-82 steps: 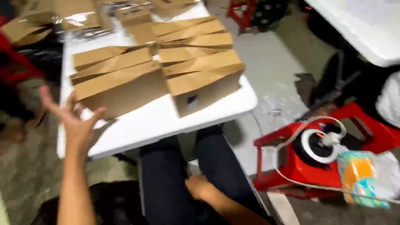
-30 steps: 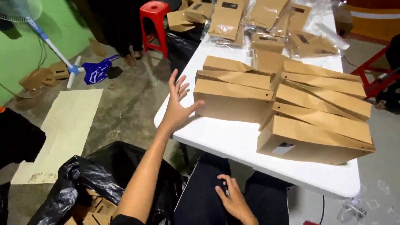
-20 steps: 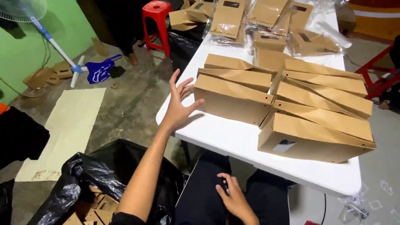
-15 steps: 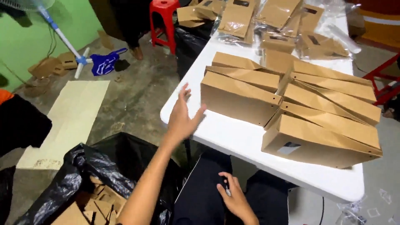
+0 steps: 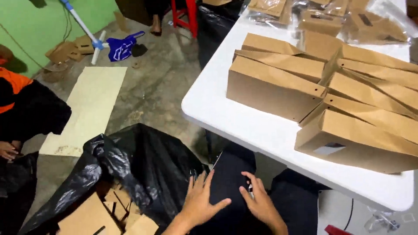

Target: Folding brown paper bags and placing them into individual plastic sleeves for packaging.

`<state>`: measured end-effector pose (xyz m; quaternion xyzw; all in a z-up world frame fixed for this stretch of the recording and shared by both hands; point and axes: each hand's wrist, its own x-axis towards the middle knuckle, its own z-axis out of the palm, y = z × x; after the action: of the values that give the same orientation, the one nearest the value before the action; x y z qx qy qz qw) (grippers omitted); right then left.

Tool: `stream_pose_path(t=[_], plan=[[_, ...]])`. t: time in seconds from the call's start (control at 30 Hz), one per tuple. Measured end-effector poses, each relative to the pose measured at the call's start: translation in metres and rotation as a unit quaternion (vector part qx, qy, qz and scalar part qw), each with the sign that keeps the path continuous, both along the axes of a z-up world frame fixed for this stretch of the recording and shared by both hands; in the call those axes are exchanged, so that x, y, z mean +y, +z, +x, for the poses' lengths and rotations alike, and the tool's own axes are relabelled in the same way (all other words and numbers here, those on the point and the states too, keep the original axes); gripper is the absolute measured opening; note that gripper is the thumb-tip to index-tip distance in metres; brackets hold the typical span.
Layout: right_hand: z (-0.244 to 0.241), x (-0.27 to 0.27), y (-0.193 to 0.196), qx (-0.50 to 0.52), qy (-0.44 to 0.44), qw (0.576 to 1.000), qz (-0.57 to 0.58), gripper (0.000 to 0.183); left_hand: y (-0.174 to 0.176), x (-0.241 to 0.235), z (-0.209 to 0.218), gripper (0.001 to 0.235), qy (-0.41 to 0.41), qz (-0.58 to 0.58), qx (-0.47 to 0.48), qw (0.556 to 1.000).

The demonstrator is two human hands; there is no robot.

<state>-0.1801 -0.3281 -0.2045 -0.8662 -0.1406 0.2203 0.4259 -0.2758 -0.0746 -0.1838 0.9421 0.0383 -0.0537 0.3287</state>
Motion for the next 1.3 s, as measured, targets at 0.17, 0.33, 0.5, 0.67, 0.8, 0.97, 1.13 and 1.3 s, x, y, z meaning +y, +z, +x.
stream_pose_path(t=[0.17, 0.33, 0.5, 0.67, 0.8, 0.97, 1.13, 1.3], plan=[[0.002, 0.002, 0.009, 0.013, -0.017, 1.000, -0.021, 0.060, 0.001, -0.018, 0.017, 0.090, -0.070, 0.007, -0.034, 0.997], [0.004, -0.002, 0.007, -0.013, -0.033, 0.999, -0.007, 0.058, 0.022, -0.005, 0.025, 0.089, -0.109, -0.004, -0.062, 0.992], [0.003, 0.000, 0.024, -0.063, -0.162, 0.983, 0.054, 0.056, 0.086, 0.064, 0.022, 0.070, -0.066, -0.063, -0.178, 0.980], [0.004, 0.001, 0.037, -0.041, -0.219, 0.968, 0.111, 0.063, 0.135, 0.259, 0.034, 0.055, 0.125, 0.134, -0.219, 0.958], [0.003, 0.006, 0.035, -0.054, -0.208, 0.969, 0.123, 0.063, 0.142, 0.467, 0.050, 0.049, 0.159, 0.297, -0.190, 0.922], [-0.001, 0.009, 0.050, -0.049, -0.199, 0.974, 0.095, 0.060, 0.144, 0.594, 0.049, 0.103, 0.362, 0.456, 0.057, 0.811], [-0.003, 0.005, 0.048, -0.062, -0.200, 0.973, 0.097, 0.057, 0.086, 0.564, 0.068, 0.064, 0.331, 0.416, 0.069, 0.844], [-0.005, 0.014, 0.067, -0.041, -0.197, 0.974, 0.104, 0.064, 0.019, 0.479, 0.054, 0.064, 0.200, 0.341, 0.072, 0.916]])
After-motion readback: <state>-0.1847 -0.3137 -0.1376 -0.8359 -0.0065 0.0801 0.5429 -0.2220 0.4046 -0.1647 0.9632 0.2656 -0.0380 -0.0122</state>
